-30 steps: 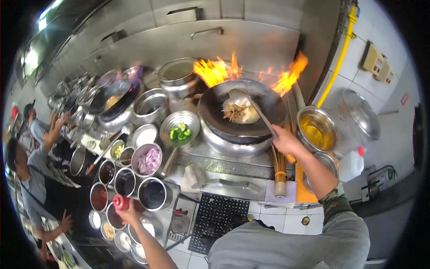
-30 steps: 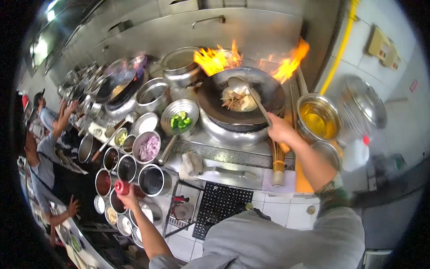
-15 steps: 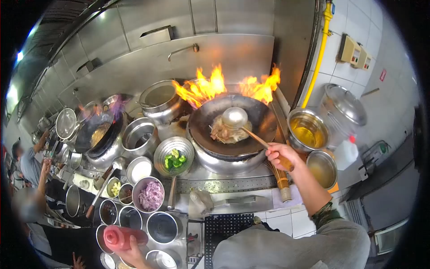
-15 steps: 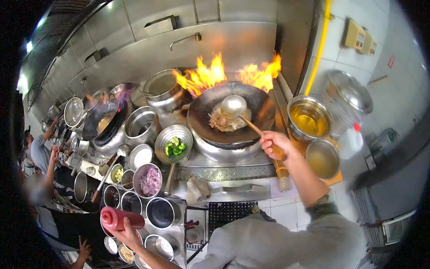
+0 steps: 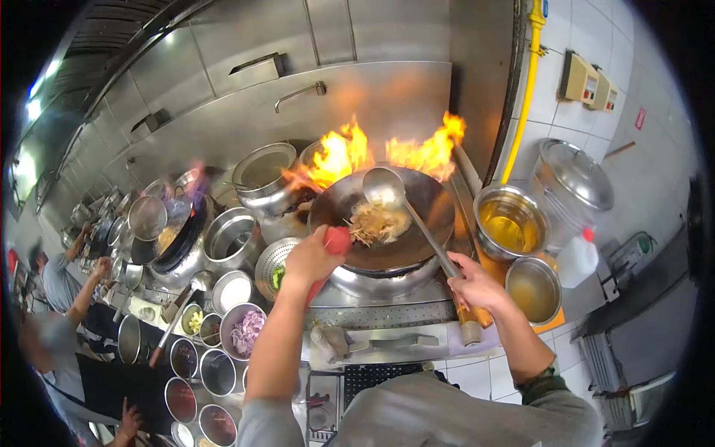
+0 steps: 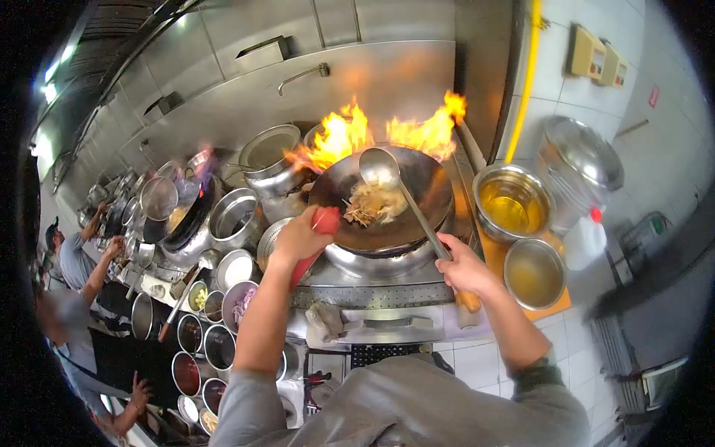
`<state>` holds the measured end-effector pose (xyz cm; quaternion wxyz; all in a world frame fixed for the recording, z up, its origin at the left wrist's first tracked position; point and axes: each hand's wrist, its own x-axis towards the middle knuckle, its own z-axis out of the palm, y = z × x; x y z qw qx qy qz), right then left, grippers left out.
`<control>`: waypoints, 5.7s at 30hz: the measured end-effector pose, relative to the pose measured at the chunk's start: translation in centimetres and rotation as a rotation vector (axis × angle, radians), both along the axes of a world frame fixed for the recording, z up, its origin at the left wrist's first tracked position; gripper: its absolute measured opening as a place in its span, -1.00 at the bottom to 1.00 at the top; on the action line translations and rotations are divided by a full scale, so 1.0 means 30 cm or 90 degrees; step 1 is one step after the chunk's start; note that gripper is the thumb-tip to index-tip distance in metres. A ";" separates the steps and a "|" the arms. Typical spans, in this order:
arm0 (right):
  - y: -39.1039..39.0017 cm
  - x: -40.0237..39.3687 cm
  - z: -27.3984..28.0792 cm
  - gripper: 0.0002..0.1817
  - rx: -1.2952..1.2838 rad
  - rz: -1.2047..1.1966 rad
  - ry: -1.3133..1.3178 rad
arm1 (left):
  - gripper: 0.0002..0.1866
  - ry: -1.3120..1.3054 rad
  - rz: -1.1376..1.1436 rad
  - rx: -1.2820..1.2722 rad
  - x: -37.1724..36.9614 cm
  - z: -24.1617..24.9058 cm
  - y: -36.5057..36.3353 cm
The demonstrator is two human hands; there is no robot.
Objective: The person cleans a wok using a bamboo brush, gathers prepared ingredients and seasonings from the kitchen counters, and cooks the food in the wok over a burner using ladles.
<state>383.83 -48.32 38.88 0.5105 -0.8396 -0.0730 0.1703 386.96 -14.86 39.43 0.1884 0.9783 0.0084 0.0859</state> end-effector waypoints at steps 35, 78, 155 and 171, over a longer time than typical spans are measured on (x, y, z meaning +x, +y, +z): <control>-0.120 0.206 -0.139 -0.40 0.037 0.046 0.054 | -0.49 -0.300 0.226 -0.597 -0.371 0.121 0.076; 0.338 -0.576 -0.044 -0.30 -0.026 0.506 0.362 | -0.27 -0.474 0.765 -0.282 -1.169 -0.561 0.370; 0.390 -0.188 0.108 -0.28 0.234 0.008 0.144 | -0.77 0.333 0.300 0.274 -0.507 -0.593 1.090; 0.711 -0.204 0.060 -0.30 0.204 0.273 0.318 | -0.74 0.305 0.373 0.128 -0.537 -0.593 1.056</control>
